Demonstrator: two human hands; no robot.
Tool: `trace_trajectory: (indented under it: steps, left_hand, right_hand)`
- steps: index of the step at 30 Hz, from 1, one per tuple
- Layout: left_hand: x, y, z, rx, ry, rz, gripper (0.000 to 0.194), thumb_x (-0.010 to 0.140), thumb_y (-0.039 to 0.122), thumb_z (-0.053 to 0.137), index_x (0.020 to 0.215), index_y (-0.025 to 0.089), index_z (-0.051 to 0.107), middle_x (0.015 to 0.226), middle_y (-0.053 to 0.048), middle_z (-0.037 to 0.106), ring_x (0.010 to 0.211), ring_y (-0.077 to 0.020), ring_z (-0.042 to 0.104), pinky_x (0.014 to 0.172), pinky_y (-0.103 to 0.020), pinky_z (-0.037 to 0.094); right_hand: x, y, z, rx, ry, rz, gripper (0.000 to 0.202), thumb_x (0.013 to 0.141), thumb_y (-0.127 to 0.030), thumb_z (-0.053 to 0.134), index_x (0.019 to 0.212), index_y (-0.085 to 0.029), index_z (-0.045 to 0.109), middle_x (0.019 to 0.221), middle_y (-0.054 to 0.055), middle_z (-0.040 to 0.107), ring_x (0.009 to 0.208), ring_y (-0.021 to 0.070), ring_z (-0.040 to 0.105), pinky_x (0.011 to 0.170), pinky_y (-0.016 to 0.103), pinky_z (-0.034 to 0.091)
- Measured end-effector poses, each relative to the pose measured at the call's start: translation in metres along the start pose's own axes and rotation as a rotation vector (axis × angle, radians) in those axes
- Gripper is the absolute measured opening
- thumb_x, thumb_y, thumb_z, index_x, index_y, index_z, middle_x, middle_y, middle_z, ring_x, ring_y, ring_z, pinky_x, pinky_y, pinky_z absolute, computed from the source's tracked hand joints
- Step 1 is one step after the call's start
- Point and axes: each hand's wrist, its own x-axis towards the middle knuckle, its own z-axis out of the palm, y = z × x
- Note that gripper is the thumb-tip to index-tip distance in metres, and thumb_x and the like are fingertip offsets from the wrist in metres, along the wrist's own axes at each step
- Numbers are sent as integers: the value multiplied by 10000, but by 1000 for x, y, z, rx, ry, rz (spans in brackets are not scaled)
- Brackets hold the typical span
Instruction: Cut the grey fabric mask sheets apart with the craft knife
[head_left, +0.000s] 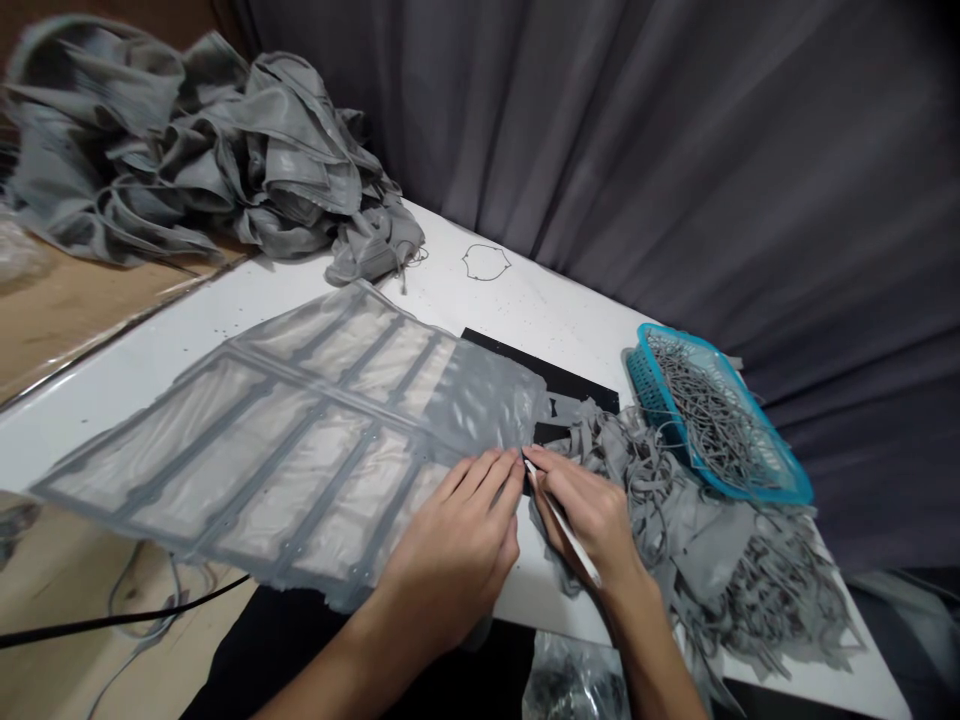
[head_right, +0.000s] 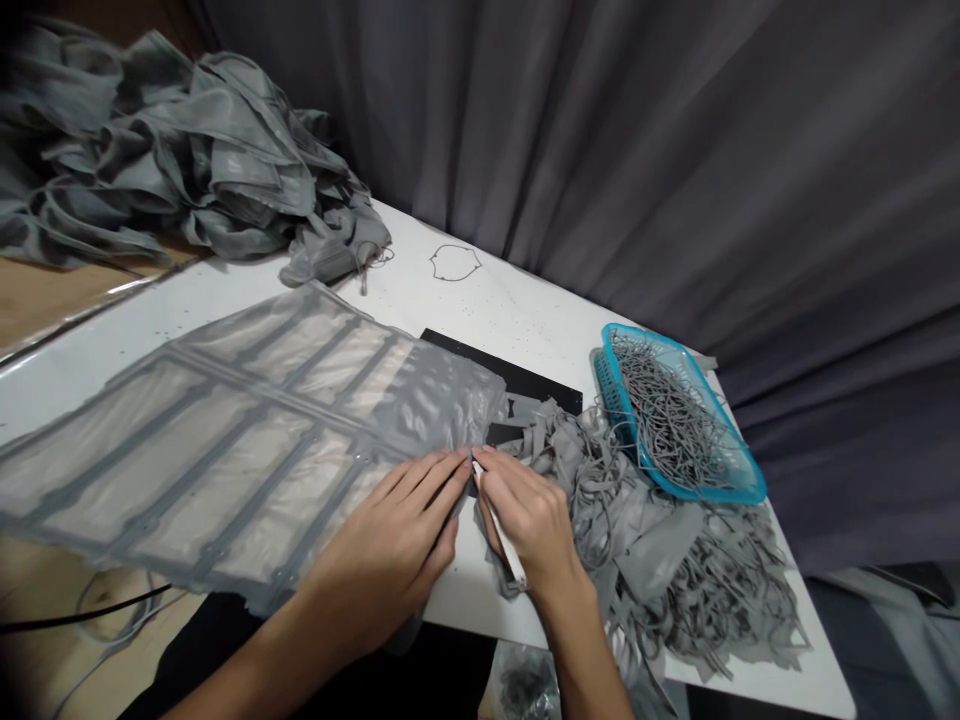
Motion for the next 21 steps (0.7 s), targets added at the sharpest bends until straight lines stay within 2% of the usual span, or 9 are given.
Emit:
trace_trajectory:
  steps: [8,14,17,21]
  left_hand:
    - [2,1,0,36,7,20,521,1093,211,543,1575,17,584,1594,-225,671,1445,-380,639,1222,-531,451]
    - [3,1,0,56,10,37,504,1094,204,543,1554,5,602,1580,-219,685,1427,-376,645,1219,-520,442]
    - [4,1,-2,49,4,29,495,1096,204,545,1549,17,608,1578,-216,687,1424,-376,645,1213,-521,448]
    - [4,2,-3,29,-4,26,490,1095,203,552,1545,19,607,1557,-225,695,1419,-373,646,1212,-526,453]
  right_hand:
    - [-4,-2,7,-60,21,6,415,1033,13,503,1277,-234,731,1317,122,850,1217,257,837,1060,378,696]
    - [-4,-5,8,-57,33,81,296,1056,-42,539,1156,-232,742,1297,126,856,1107,261,868,980,353,702]
    - [-4,-5,5,50,76,157,219,1053,-70,613,1095,-245,738,1280,110,865,1023,247,884,909,325,713]
    - [-7,-4,4,207,95,274,117,1053,-143,699,1053,-256,730,1275,87,869,1055,250,880,950,349,719]
